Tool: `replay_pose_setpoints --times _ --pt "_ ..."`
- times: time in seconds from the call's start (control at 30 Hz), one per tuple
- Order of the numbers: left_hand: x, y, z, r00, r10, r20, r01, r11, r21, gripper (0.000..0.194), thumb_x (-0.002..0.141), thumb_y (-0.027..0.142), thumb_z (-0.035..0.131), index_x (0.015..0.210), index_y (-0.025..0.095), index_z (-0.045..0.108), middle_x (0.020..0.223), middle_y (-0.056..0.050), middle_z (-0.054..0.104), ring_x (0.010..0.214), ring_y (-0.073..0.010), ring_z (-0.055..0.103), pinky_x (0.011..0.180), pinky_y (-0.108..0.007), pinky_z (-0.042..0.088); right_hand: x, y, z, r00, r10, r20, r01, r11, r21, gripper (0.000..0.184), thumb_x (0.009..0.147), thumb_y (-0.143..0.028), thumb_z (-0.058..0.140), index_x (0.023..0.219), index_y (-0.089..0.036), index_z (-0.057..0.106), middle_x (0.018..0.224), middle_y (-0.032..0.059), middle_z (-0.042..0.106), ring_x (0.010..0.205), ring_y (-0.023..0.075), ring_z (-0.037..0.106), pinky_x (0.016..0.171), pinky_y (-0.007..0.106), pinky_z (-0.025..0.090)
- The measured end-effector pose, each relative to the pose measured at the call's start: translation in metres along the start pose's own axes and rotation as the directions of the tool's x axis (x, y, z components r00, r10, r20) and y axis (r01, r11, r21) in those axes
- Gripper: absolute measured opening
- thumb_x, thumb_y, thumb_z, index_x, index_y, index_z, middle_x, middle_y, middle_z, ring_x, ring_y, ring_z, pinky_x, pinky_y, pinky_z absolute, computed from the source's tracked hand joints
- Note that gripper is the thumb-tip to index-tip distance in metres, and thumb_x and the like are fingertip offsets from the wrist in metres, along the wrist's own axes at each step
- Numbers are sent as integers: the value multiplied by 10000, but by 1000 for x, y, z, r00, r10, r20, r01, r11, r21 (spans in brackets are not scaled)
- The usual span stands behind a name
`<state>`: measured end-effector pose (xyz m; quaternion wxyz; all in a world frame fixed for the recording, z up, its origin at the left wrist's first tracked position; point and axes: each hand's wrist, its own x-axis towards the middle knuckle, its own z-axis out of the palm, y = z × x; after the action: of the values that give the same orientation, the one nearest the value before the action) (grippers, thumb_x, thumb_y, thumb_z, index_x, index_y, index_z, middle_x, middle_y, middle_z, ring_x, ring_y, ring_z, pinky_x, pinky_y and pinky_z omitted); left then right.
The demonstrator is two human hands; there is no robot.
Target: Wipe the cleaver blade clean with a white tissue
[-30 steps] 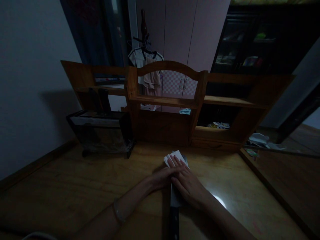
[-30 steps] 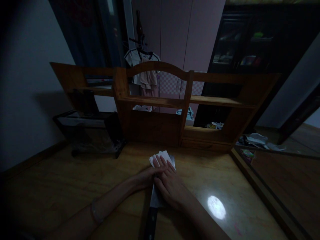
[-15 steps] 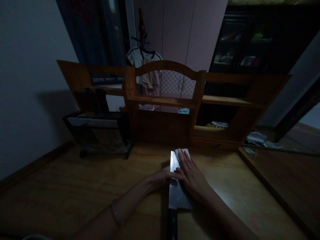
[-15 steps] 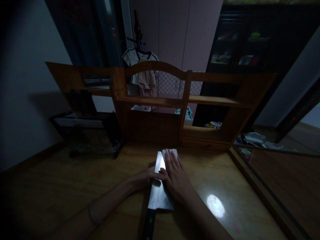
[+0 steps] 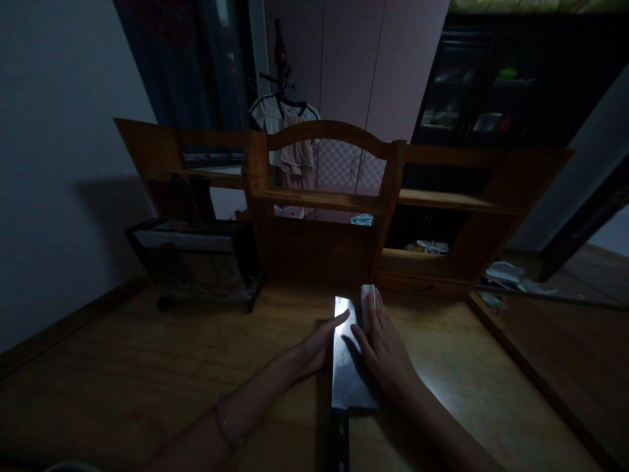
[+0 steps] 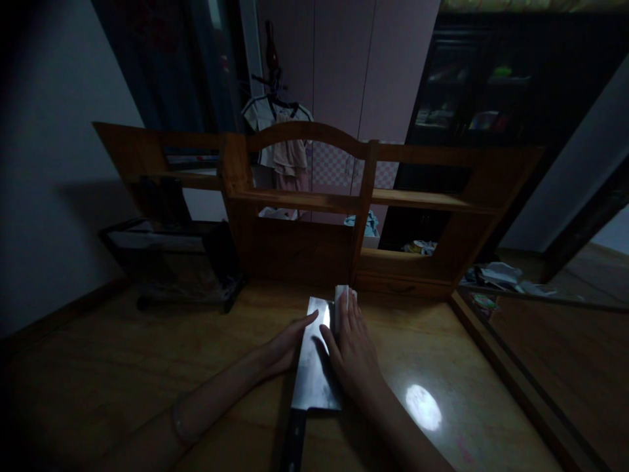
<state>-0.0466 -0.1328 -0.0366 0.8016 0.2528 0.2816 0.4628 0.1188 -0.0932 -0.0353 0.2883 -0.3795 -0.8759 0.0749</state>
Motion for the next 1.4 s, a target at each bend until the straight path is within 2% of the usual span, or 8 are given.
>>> replay_pose_setpoints --times 0.07,0.17,0.27,0.53,0.77,0.9,1.13,1.4 --pt "3 0 -3 998 29 58 -27 999 -38 584 889 577 471 1180 98 634 997 -142 719 939 -267 673 879 -354 463 2 -9 -6 996 -84 37 83 996 20 705 985 -458 337 1518 -207 -50 1603 34 -18 1467 224 -10 1200 458 129" --pt "7 -1 -7 993 68 101 -61 995 -74 655 897 625 398 1224 97 607 1098 -148 694 1094 -283 620 979 -369 410 0 -21 -9 957 -221 188 210 975 76 670 992 -449 323 1519 -233 -30 1602 9 16 1467 202 2 1202 440 123" --pt "8 -2 -10 991 79 105 -70 994 -82 682 900 636 375 1244 88 591 1161 -157 669 1177 -284 570 1033 -371 365 -2 -25 -8 919 -277 282 256 961 109 628 1001 -443 298 1519 -258 -7 1599 -4 31 1467 187 34 1202 429 128" --pt "5 1 -4 995 62 80 -55 995 -86 692 891 640 389 1268 91 576 1168 -170 664 1171 -320 569 1041 -415 353 0 -8 -2 954 -156 255 157 987 18 620 1000 -461 280 1519 -256 9 1594 7 71 1465 205 36 1193 466 162" --pt "5 0 -3 988 108 109 -97 990 -98 681 888 642 400 1268 105 574 1171 -169 660 1141 -317 588 1014 -415 384 -4 1 7 994 -30 106 41 994 -106 720 963 -532 342 1525 -204 32 1590 61 115 1462 274 46 1176 523 191" --pt "5 0 -4 992 97 84 -90 993 -77 633 889 613 434 1245 113 588 1133 -151 680 1127 -301 600 1006 -395 393 -4 -6 1 994 -89 67 92 994 -51 700 977 -494 333 1519 -235 -25 1597 36 76 1463 253 57 1181 492 208" --pt "3 1 1 997 71 -40 -73 996 -44 624 895 603 426 1133 65 634 1053 -176 701 1109 -306 611 1025 -411 379 -11 -33 -8 917 -294 269 288 956 65 674 982 -469 333 1519 -248 -10 1594 22 80 1464 232 61 1192 479 174" --pt "7 -2 -7 991 113 73 -108 991 -78 589 907 575 431 1169 85 627 1125 -150 685 1175 -275 574 1049 -365 357 -7 -24 -5 942 -215 260 225 974 -9 658 988 -465 317 1519 -242 -1 1592 31 56 1464 229 46 1186 492 164"
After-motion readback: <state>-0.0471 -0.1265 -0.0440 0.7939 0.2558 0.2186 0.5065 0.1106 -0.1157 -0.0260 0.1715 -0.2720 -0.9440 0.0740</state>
